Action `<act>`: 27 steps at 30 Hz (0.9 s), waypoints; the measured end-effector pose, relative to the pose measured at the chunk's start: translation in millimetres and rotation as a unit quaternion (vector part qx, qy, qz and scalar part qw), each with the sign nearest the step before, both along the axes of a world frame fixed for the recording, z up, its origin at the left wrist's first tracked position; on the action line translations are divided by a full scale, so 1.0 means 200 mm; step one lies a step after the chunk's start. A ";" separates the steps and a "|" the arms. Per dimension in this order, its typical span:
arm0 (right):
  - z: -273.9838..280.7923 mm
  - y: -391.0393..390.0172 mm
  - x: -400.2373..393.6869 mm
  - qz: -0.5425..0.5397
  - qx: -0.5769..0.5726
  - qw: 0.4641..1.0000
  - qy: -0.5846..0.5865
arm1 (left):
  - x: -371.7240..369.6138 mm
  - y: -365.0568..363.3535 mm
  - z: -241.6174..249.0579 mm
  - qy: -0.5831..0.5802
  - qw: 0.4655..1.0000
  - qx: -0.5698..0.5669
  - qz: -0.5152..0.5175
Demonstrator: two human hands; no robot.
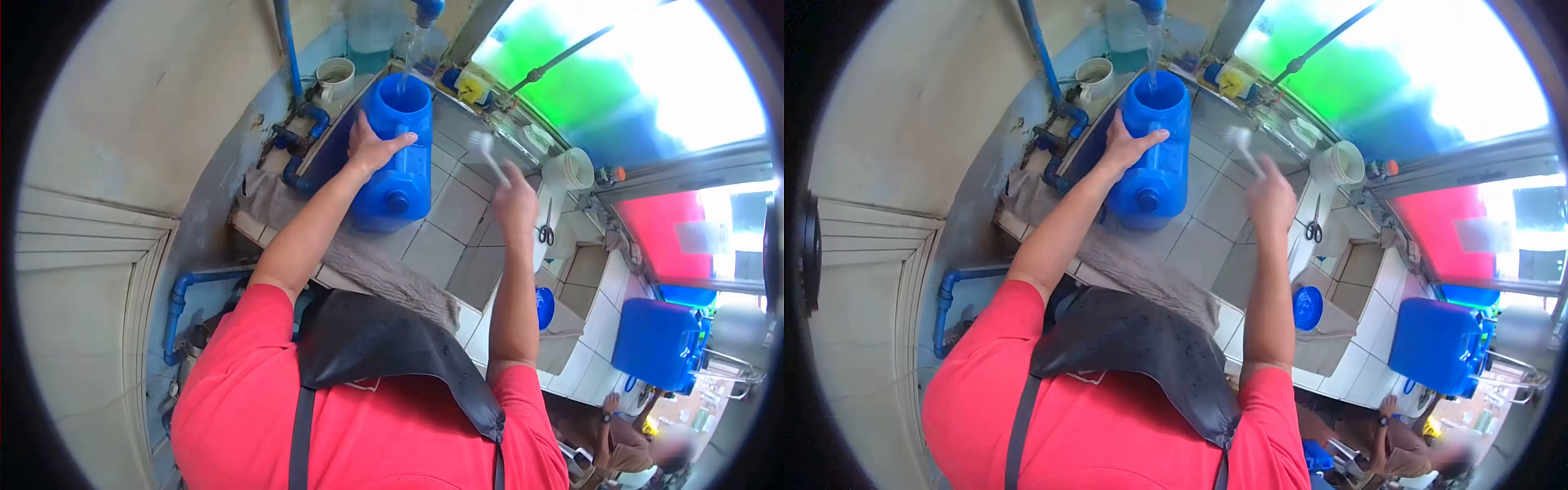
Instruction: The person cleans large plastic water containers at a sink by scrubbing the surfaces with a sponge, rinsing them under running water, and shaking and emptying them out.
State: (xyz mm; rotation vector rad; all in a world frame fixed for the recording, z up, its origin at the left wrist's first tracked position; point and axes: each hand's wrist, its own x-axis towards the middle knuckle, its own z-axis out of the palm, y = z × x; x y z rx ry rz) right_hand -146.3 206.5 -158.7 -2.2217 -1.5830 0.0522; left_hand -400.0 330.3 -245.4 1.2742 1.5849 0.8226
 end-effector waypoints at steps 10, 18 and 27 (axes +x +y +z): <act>0.15 0.57 -0.44 0.073 -0.074 0.991 -0.088 | -0.04 0.03 -0.06 0.002 1.000 -0.007 -0.013; 0.30 0.48 -0.56 0.092 -0.118 0.975 -0.163 | 0.02 0.01 -0.04 0.020 1.000 -0.012 -0.016; 0.23 1.01 -0.65 0.262 -0.092 0.918 -0.283 | 0.04 -0.02 0.05 0.050 0.998 -0.025 0.019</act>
